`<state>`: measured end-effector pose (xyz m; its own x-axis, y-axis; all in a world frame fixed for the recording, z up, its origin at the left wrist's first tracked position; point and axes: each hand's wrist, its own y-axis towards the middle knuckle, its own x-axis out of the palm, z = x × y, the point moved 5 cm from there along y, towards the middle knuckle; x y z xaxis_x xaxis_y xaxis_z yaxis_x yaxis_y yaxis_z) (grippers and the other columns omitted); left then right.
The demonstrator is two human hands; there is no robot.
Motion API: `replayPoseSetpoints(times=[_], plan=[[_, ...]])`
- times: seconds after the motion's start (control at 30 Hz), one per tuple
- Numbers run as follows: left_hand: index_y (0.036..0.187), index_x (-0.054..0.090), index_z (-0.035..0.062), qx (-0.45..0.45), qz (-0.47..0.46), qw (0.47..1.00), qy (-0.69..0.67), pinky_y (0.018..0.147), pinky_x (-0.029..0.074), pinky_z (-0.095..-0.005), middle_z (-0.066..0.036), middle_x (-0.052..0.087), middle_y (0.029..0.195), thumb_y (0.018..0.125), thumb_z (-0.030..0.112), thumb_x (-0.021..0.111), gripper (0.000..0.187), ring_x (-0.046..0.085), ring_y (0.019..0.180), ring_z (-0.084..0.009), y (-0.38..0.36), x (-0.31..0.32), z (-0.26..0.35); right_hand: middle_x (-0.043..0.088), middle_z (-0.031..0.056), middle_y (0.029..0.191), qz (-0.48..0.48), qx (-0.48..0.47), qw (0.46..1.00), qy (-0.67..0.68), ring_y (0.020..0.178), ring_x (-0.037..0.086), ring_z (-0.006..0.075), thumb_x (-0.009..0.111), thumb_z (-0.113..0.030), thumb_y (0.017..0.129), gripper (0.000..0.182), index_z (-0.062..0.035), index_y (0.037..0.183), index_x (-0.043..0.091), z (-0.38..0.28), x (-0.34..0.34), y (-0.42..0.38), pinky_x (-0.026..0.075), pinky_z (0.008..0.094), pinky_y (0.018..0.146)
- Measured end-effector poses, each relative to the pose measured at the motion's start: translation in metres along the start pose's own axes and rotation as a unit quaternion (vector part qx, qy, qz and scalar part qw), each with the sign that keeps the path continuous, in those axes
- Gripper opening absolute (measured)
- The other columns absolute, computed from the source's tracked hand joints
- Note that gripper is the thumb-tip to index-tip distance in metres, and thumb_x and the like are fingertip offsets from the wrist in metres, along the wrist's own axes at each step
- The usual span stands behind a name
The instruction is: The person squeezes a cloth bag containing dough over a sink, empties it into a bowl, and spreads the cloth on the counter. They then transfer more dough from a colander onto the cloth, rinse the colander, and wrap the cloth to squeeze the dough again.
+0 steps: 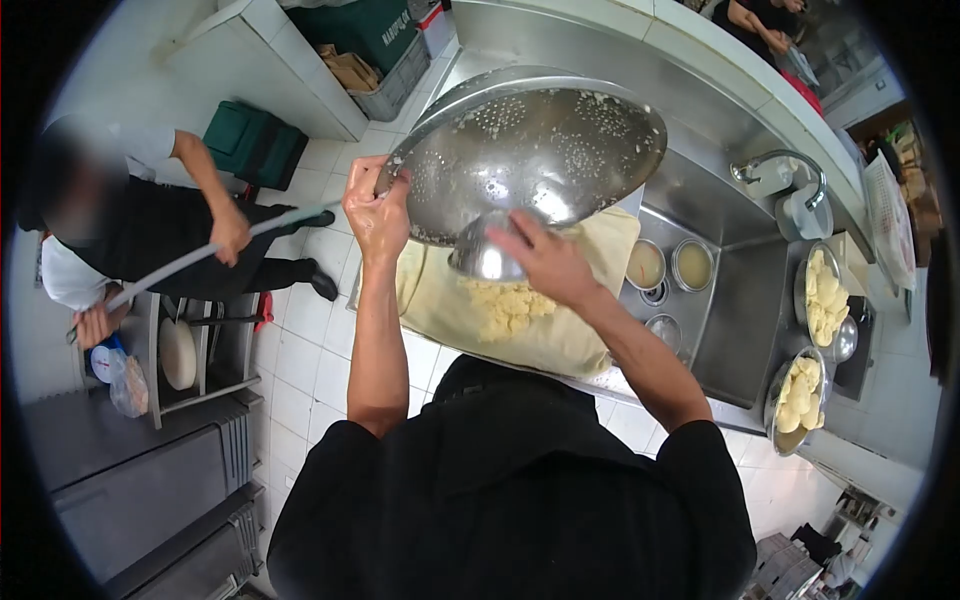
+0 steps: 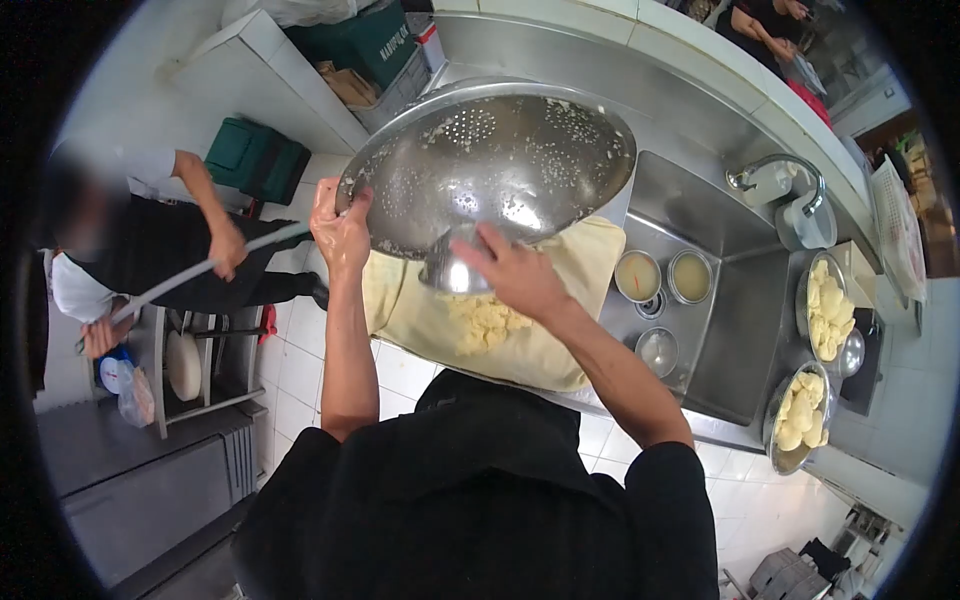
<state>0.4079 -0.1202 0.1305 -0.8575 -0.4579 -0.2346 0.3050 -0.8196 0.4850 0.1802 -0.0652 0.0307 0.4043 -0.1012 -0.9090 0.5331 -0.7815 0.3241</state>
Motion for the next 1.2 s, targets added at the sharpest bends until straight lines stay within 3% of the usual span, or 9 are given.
replayPoseSetpoints(times=[0.2,0.27,0.33,0.43,0.63,0.77,0.93,1.13,1.2], plan=[[0.085,0.065,-0.0047,-0.009,-0.032,0.999,0.025,0.071,0.042,-0.0281,-0.007,0.057,0.085,0.07,-0.004,0.06,0.016,0.055,0.079,-0.0181,0.008,-0.001,-0.013,0.051,0.0167,0.132,0.275,0.197,0.941,-0.022,0.08,0.067,0.0388,0.058,-0.006,0.082,0.06,-0.0269,0.137,0.047,0.059,-0.059,0.068,0.058,0.0476,0.065],[0.085,0.064,-0.0047,-0.024,-0.049,0.998,0.032,0.072,0.042,-0.0284,-0.007,0.056,0.085,0.068,-0.004,0.058,0.019,0.056,0.079,-0.0191,0.012,0.004,-0.02,0.05,0.0179,0.133,0.091,0.298,0.947,0.084,0.078,0.068,0.0378,0.053,-0.01,0.086,0.053,-0.0244,0.137,0.046,0.061,-0.007,0.08,0.059,0.0466,0.065],[0.084,0.063,-0.0046,-0.047,-0.041,0.996,0.059,0.072,0.043,-0.0287,-0.008,0.055,0.083,0.065,-0.004,0.054,0.021,0.056,0.079,-0.0197,0.022,0.001,-0.037,0.048,0.019,0.136,0.12,-0.01,0.993,0.004,0.079,0.068,0.0386,0.05,-0.01,0.088,0.055,-0.0237,0.14,0.042,0.016,0.024,0.069,0.059,0.047,0.067],[0.081,0.06,-0.0051,-0.086,-0.027,0.995,0.044,0.066,0.042,-0.03,-0.008,0.051,0.078,0.066,-0.001,0.053,0.016,0.053,0.072,-0.0187,0.028,-0.007,-0.069,0.046,0.0204,0.139,0.075,-0.041,0.996,0.026,0.08,0.068,0.0405,0.049,-0.007,0.087,0.06,-0.0246,0.143,0.038,0.037,0.015,0.073,0.058,0.0479,0.068],[0.077,0.058,-0.0055,-0.055,-0.023,0.998,0.038,0.061,0.04,-0.0313,-0.007,0.048,0.074,0.066,-0.001,0.051,0.013,0.049,0.066,-0.0176,0.026,-0.006,-0.064,0.046,0.0201,0.136,0.222,0.256,0.938,0.078,0.085,0.066,0.0432,0.046,-0.003,0.088,0.059,-0.0258,0.142,0.038,0.044,0.0,0.128,0.056,0.0526,0.074],[0.082,0.059,-0.0059,-0.089,-0.023,0.994,0.057,0.064,0.043,-0.0308,-0.007,0.054,0.082,0.064,-0.001,0.051,0.02,0.054,0.071,-0.0174,0.034,-0.017,-0.079,0.049,0.0235,0.132,-0.044,0.061,0.99,0.12,0.092,0.064,0.0437,0.048,0.003,0.084,0.064,-0.0216,0.143,0.038,-0.004,0.012,0.129,0.053,0.0541,0.078],[0.105,0.064,-0.0047,-0.103,-0.031,0.994,0.011,0.063,0.046,-0.0293,-0.009,0.062,0.092,0.063,-0.002,0.049,0.044,0.057,0.068,-0.0183,0.024,-0.01,-0.055,0.05,0.0263,0.13,0.3,0.336,0.873,0.189,0.1,0.062,0.045,0.044,-0.004,0.09,0.055,-0.0221,0.142,0.037,0.054,-0.046,0.146,0.052,0.0518,0.083],[0.105,0.063,-0.0056,-0.082,-0.082,0.99,0.077,0.07,0.047,-0.0288,-0.012,0.062,0.095,0.064,-0.002,0.048,0.044,0.061,0.078,-0.0221,0.039,-0.01,-0.058,0.053,0.0265,0.127,-0.04,0.12,0.975,0.181,0.104,0.059,0.0475,0.054,-0.008,0.085,0.057,-0.0143,0.14,0.038,-0.002,-0.005,0.126,0.049,0.0529,0.087],[0.103,0.064,-0.006,-0.046,-0.056,0.993,0.088,0.077,0.047,-0.0297,-0.013,0.061,0.098,0.065,-0.001,0.048,0.041,0.061,0.084,-0.0249,0.032,-0.012,-0.043,0.059,0.0255,0.118,0.077,0.305,0.91,0.269,0.093,0.064,0.0468,0.055,-0.007,0.083,0.056,-0.0107,0.137,0.04,0.05,0.012,0.112,0.053,0.0513,0.08]])
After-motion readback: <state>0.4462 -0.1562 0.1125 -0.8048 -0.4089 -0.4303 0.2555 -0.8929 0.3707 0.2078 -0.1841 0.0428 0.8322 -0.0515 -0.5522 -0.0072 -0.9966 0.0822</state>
